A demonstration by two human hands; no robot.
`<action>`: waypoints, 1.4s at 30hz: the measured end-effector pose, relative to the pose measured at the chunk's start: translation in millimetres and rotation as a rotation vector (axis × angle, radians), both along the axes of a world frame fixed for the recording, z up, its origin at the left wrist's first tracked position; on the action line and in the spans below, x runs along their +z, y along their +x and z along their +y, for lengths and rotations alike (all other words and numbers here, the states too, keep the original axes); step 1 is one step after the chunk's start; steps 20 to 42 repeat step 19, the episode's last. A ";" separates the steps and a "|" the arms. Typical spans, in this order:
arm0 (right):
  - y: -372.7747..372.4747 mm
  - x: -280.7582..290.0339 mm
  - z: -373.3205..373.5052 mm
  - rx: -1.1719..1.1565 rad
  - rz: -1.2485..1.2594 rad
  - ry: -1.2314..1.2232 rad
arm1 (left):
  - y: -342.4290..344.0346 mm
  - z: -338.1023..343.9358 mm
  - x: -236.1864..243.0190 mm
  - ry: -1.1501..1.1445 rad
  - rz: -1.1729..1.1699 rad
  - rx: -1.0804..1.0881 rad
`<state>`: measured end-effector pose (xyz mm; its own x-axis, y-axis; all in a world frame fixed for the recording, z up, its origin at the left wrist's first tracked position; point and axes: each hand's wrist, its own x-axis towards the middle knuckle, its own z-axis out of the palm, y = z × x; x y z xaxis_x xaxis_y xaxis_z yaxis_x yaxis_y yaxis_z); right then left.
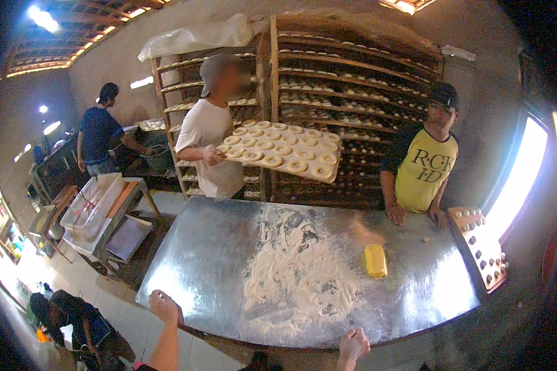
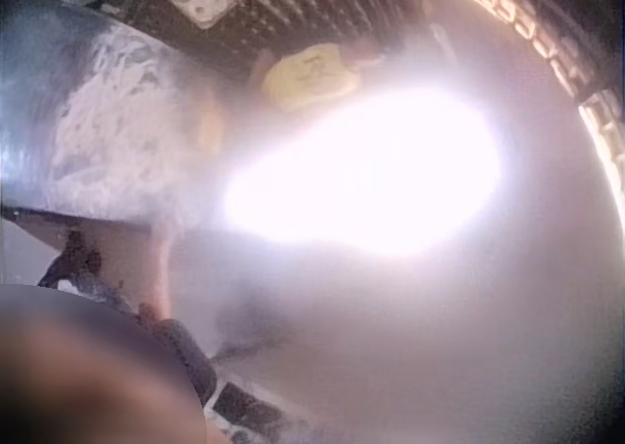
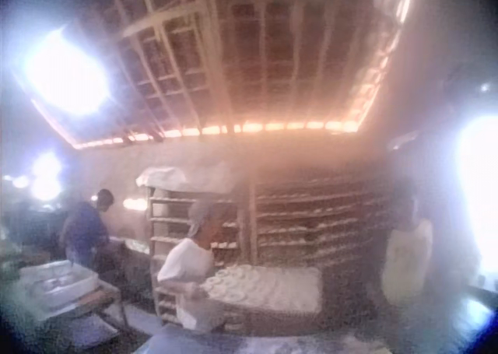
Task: The person shapes dough into ring forms by hand, placing each finished piece onto a wooden board. The person works alongside others in a bakery setting, handling dough pieces and arranging them in rows.
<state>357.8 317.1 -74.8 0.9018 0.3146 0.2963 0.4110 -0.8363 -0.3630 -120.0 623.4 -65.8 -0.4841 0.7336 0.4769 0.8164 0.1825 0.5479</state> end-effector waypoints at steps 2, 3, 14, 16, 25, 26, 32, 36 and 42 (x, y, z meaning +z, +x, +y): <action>3.3 5.7 9.1 -0.018 0.009 -0.025 | 0.9 0.8 -0.7 0.059 0.062 0.001; 4.9 7.1 13.2 0.019 -0.012 0.005 | 0.7 1.0 -0.9 0.039 0.071 0.003; 12.9 -5.3 13.0 0.138 -0.136 0.037 | 1.0 -4.8 1.7 0.006 0.018 -0.021; 14.8 -5.7 14.7 0.144 -0.149 0.060 | 1.3 -3.3 2.8 0.016 0.038 -0.016; 13.0 -6.5 11.2 0.151 -0.143 0.087 | 1.8 -4.0 5.5 -0.029 0.020 -0.026; 13.0 -6.5 11.2 0.151 -0.143 0.087 | 1.8 -4.0 5.5 -0.029 0.020 -0.026; 13.0 -6.5 11.2 0.151 -0.143 0.087 | 1.8 -4.0 5.5 -0.029 0.020 -0.026; 13.0 -6.5 11.2 0.151 -0.143 0.087 | 1.8 -4.0 5.5 -0.029 0.020 -0.026; 13.0 -6.5 11.2 0.151 -0.143 0.087 | 1.8 -4.0 5.5 -0.029 0.020 -0.026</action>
